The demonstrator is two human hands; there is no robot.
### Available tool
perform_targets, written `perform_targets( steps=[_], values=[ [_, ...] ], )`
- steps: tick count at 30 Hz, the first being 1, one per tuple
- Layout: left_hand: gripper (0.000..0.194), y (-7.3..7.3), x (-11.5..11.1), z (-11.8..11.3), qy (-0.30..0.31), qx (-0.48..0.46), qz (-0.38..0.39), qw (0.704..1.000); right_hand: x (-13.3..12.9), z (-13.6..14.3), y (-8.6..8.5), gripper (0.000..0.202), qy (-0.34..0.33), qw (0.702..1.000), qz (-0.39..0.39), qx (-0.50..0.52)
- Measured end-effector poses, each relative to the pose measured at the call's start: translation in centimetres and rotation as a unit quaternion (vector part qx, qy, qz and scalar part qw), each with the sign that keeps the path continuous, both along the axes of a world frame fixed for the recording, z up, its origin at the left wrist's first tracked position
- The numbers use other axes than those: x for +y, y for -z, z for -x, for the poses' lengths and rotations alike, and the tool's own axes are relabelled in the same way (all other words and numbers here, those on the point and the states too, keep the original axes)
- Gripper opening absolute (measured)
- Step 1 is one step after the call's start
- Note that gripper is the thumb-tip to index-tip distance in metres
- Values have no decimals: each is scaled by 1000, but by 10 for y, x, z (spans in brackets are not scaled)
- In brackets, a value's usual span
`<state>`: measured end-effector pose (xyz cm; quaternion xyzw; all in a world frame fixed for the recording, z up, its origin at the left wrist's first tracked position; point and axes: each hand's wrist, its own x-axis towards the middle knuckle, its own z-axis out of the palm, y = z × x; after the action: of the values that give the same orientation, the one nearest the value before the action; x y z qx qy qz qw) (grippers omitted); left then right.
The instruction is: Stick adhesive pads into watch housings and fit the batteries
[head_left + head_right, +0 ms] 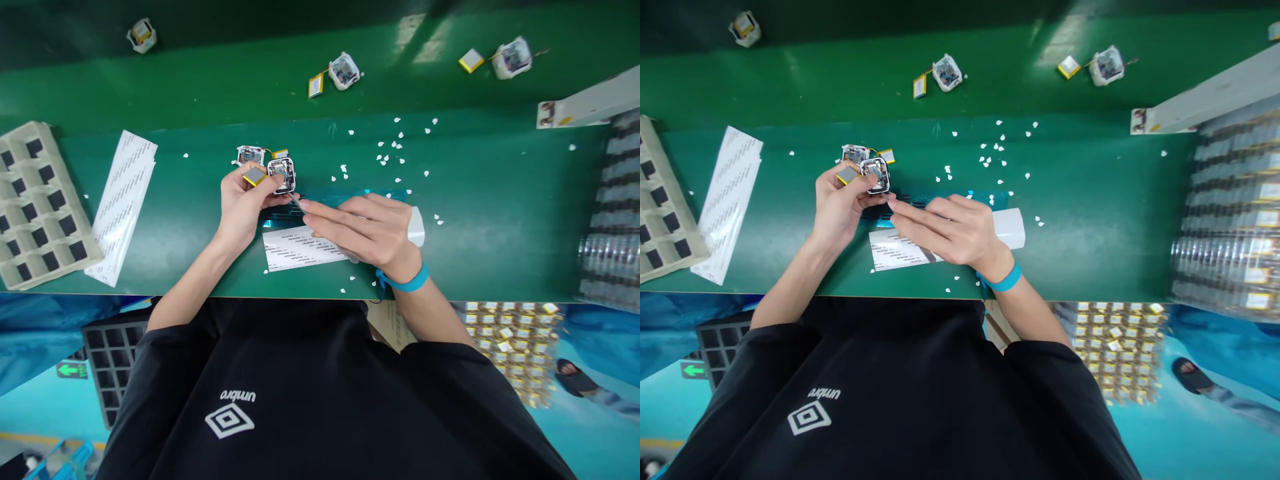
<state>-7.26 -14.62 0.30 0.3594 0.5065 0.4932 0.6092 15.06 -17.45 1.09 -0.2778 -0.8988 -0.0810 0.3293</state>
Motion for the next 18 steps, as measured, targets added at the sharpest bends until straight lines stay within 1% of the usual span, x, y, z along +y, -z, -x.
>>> perform_targets(
  steps=[3, 6, 10, 13, 18],
  values=[
    [35, 2, -1, -1, -1, 3, -13, 1000, 2, 1, 8, 23, -5, 998, 25, 60],
    [34, 4, -2, 0, 4, 17, -29, 999, 2, 1, 12, 25, -7, 995, 26, 101],
    [37, 5, -1, 1, 12, 32, -36, 999, 1, -2, 7, 20, -5, 999, 20, 48],
    [40, 6, -2, 1, 15, 40, -36, 998, 0, -5, 2, 24, -17, 999, 29, 12],
    [41, 16, -3, 1, 17, 74, -72, 994, 2, -2, 8, 24, -16, 998, 35, 40]
  ],
)
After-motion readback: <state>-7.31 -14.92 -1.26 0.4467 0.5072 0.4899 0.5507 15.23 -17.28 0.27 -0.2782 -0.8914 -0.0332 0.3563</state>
